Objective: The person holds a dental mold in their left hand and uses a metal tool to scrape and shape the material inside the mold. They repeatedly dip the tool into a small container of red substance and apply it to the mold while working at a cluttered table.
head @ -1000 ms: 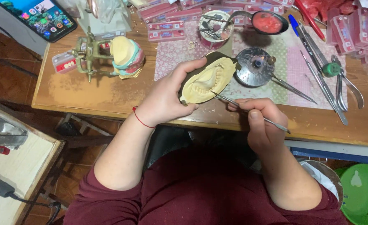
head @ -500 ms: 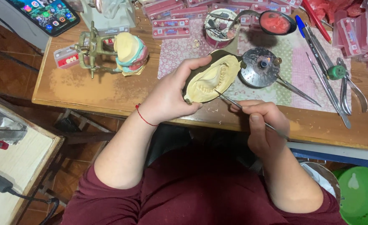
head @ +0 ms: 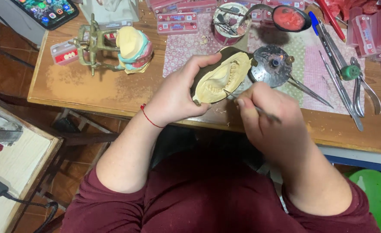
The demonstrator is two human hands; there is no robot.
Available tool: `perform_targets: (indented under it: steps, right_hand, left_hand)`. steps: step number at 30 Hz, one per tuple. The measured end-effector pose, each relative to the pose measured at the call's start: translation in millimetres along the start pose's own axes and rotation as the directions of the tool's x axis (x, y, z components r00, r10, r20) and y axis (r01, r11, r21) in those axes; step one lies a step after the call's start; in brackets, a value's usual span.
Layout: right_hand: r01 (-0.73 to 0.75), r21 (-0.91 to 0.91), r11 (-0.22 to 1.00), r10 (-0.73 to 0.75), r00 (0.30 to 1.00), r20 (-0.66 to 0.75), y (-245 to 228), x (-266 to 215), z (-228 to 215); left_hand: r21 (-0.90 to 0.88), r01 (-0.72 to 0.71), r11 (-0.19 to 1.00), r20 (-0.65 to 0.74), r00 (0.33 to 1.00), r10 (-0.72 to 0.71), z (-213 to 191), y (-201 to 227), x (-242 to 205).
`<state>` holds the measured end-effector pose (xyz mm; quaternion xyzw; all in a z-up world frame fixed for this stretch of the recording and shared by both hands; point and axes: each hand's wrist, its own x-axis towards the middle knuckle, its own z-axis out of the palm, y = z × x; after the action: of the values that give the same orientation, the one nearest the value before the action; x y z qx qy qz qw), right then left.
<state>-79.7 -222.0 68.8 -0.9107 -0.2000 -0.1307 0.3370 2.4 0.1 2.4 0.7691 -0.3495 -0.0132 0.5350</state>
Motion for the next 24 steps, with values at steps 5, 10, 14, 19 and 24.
perform_targets:
  steps: [5, 10, 14, 19, 24]
  right_hand:
    - [-0.009, -0.029, 1.0, 0.009, 1.0, 0.007, 7.0, 12.0, 0.8]
    - [-0.013, 0.028, 1.0, 0.013, 1.0, -0.013, 11.8, 13.5, 7.4]
    - [-0.028, 0.09, 0.996, 0.035, 0.996, -0.078, 15.1, 10.6, 16.3]
    - [0.026, 0.052, 0.998, -0.018, 0.989, -0.148, 24.7, 3.8, 24.2]
    - [-0.043, 0.106, 0.993, 0.048, 0.997, -0.054, 30.1, 2.4, 13.2]
  left_hand:
    - [-0.043, 0.05, 0.998, 0.013, 0.999, -0.049, -0.8, 2.4, 0.8]
    - [-0.025, 0.044, 0.999, 0.011, 0.999, -0.044, -0.7, 2.3, 0.8]
    - [-0.031, 0.028, 0.999, 0.007, 1.0, -0.028, -1.0, 1.2, 0.7]
    - [-0.034, 0.018, 0.999, 0.01, 1.0, -0.018, -1.8, -0.4, 0.9]
    - [-0.02, 0.04, 0.999, 0.011, 0.999, -0.04, -1.0, 2.8, 0.7]
